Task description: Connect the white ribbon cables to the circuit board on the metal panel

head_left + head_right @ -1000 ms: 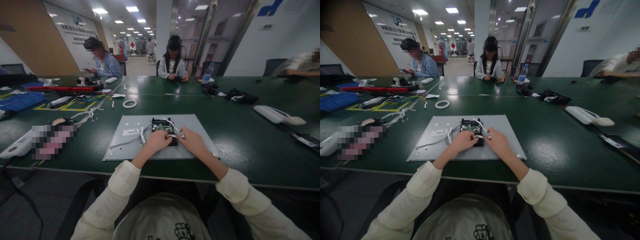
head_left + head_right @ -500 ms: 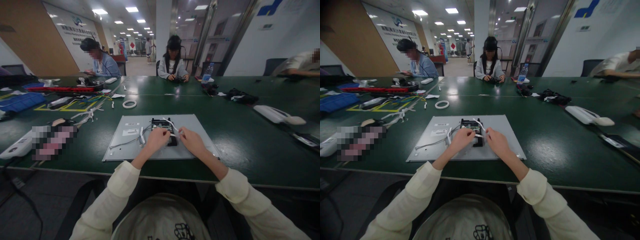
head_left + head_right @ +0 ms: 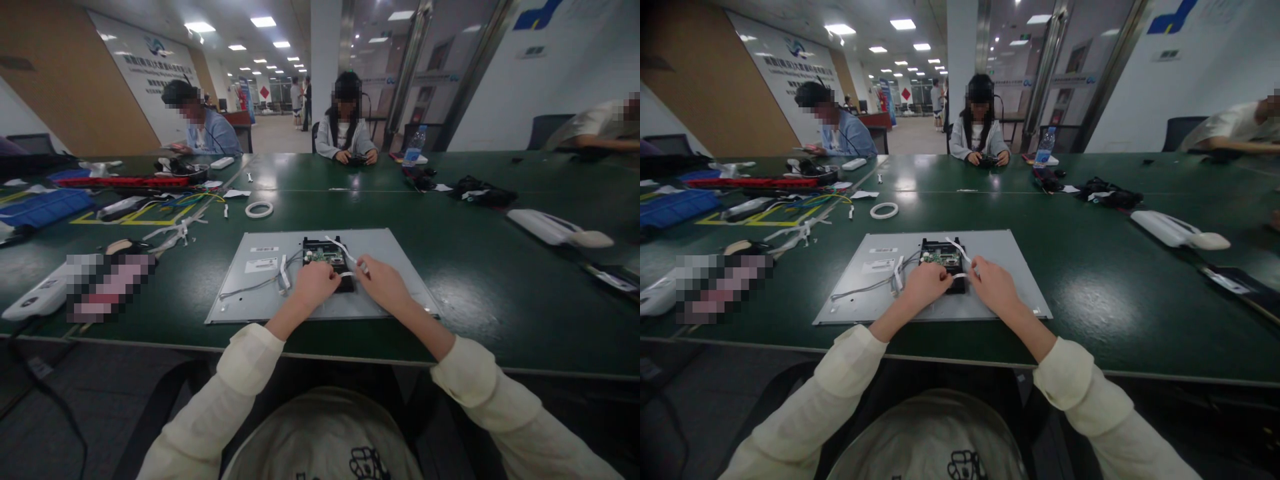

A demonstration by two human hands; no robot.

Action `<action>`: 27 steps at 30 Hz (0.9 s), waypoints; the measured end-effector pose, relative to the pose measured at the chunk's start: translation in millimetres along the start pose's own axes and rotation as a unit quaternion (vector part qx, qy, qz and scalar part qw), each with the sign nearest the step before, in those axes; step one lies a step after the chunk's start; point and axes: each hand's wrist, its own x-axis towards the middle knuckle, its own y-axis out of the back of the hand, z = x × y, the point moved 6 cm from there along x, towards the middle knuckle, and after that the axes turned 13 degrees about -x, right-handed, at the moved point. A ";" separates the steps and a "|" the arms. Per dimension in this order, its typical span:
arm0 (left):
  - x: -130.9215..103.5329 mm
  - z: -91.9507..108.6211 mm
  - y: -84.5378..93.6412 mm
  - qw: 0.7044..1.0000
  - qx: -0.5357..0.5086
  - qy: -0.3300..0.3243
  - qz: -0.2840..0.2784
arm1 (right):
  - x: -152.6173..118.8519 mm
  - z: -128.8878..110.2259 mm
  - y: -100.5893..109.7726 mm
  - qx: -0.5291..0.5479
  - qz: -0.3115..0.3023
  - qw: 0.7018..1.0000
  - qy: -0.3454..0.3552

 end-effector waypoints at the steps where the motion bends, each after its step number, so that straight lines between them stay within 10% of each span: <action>1: 0.3 0.1 -1.0 1.000 0.007 0.002 0.002 | -0.1 -1.0 0.0 -0.005 -0.003 1.000 -0.001; 19: -12.3 0.9 0.7 0.997 0.070 0.026 -0.011 | -5.4 3.2 4.4 -0.129 -0.041 0.990 -0.028; 27: -14.7 -51.1 66.0 0.986 0.020 0.093 0.134 | -5.4 3.3 12.4 -0.078 -0.016 0.996 -0.033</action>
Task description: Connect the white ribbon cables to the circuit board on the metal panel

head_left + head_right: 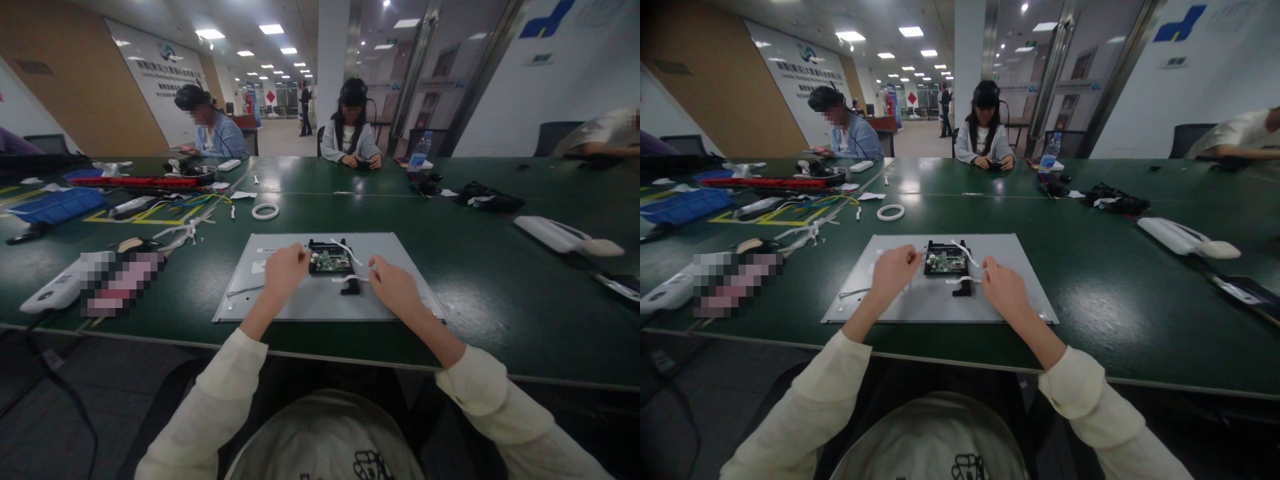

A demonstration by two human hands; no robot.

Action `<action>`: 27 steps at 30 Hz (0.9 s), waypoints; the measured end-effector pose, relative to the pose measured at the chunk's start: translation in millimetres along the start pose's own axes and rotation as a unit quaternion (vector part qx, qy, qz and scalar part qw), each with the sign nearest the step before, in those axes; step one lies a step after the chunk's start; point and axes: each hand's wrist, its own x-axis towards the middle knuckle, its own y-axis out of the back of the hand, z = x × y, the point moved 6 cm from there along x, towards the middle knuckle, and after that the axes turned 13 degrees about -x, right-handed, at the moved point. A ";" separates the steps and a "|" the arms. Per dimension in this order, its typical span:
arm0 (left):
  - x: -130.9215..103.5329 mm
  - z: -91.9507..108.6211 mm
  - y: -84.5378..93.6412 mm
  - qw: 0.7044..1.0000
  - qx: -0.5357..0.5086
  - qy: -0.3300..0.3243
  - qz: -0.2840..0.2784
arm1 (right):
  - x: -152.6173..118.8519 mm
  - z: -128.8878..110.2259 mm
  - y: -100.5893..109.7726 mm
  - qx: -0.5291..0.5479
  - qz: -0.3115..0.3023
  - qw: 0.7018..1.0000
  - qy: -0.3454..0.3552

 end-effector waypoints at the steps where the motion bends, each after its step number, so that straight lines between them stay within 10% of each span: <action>1: 7.9 -13.7 4.5 1.000 -0.017 0.007 0.007 | -0.1 0.1 1.9 0.009 0.011 1.000 -0.002; 9: 48.8 -88.3 -21.5 0.985 -0.151 -0.004 -0.084 | -1.3 -9.8 20.1 0.070 0.106 0.990 0.060; 18: 49.7 -83.7 -36.9 0.978 -0.182 -0.052 -0.086 | -3.4 -102.8 45.1 0.062 0.179 0.918 0.347; 27: 44.2 -79.7 -34.7 0.968 -0.227 -0.045 -0.092 | 14.2 -122.9 16.4 0.040 0.123 0.927 0.352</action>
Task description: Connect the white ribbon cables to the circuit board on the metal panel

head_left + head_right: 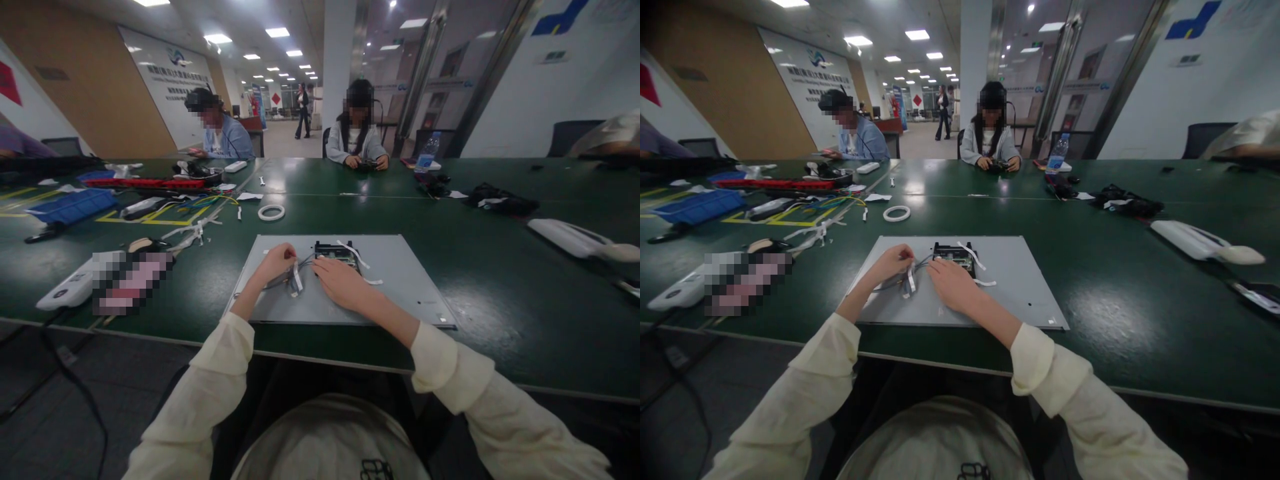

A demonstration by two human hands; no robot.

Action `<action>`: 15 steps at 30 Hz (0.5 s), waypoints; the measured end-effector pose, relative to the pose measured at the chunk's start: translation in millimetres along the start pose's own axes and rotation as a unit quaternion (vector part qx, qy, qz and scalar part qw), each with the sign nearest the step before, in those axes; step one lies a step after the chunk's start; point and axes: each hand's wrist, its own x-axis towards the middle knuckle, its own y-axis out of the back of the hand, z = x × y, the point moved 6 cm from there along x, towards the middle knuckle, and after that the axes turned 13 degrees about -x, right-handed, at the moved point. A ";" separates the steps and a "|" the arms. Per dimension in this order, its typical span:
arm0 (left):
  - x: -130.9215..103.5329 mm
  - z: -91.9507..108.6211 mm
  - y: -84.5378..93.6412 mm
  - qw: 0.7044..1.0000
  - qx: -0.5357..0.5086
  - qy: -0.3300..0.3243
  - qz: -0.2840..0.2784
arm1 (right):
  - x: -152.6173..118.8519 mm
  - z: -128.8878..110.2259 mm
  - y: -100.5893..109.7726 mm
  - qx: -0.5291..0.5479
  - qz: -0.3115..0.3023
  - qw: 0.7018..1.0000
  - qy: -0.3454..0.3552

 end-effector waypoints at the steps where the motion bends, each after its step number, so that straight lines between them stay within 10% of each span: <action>1: -0.2 0.0 -0.5 1.000 -0.011 0.004 0.000 | -0.8 0.5 -0.8 0.004 0.000 1.000 -0.003; 15: -6.3 20.9 -3.7 0.996 0.066 -0.045 -0.036 | -2.6 0.8 -6.5 0.024 0.001 1.000 -0.001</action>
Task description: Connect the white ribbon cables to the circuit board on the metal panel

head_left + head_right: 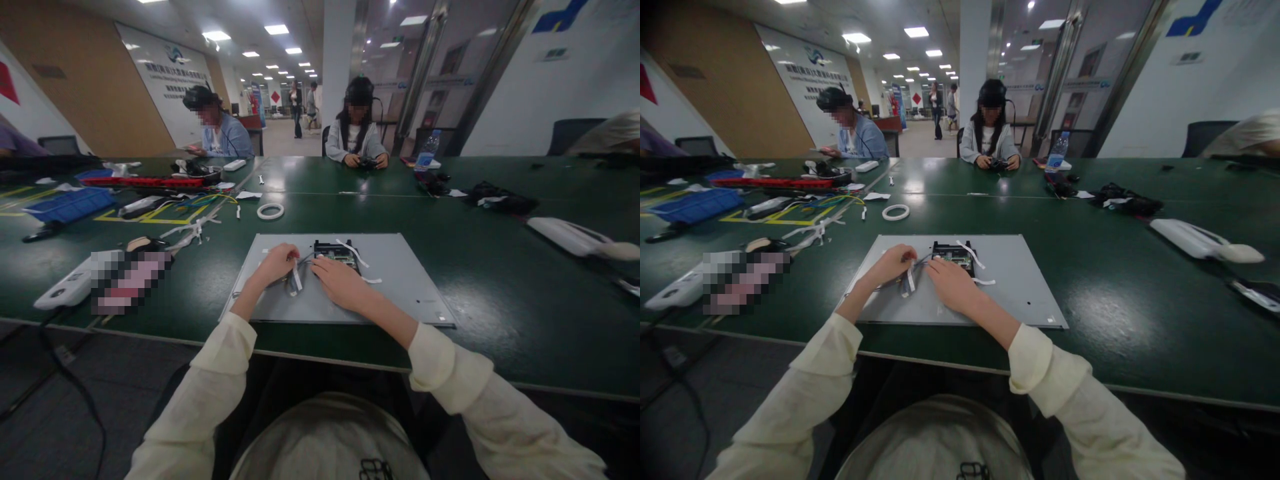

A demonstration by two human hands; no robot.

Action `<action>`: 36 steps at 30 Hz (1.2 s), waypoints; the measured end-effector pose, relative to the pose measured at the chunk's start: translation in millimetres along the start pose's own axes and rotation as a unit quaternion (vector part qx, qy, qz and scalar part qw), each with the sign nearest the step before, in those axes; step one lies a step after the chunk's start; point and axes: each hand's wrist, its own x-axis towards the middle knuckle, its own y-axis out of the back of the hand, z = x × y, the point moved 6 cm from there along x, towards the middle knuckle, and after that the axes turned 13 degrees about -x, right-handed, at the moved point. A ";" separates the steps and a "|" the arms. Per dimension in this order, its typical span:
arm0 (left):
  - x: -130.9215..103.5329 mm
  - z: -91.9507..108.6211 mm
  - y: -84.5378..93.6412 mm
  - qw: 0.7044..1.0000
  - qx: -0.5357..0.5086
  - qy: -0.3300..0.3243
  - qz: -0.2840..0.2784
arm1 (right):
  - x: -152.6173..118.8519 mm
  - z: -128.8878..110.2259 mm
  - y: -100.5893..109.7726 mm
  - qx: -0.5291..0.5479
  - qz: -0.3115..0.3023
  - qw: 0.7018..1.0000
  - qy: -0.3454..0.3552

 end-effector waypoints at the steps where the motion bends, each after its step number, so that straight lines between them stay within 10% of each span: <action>1: -0.5 2.7 -0.3 1.000 0.013 -0.010 -0.009 | 0.1 0.0 -0.3 0.000 0.000 1.000 0.000; 36: -5.5 9.0 2.1 0.992 0.082 -0.092 -0.021 | 0.9 0.7 -5.7 -0.010 0.002 1.000 0.001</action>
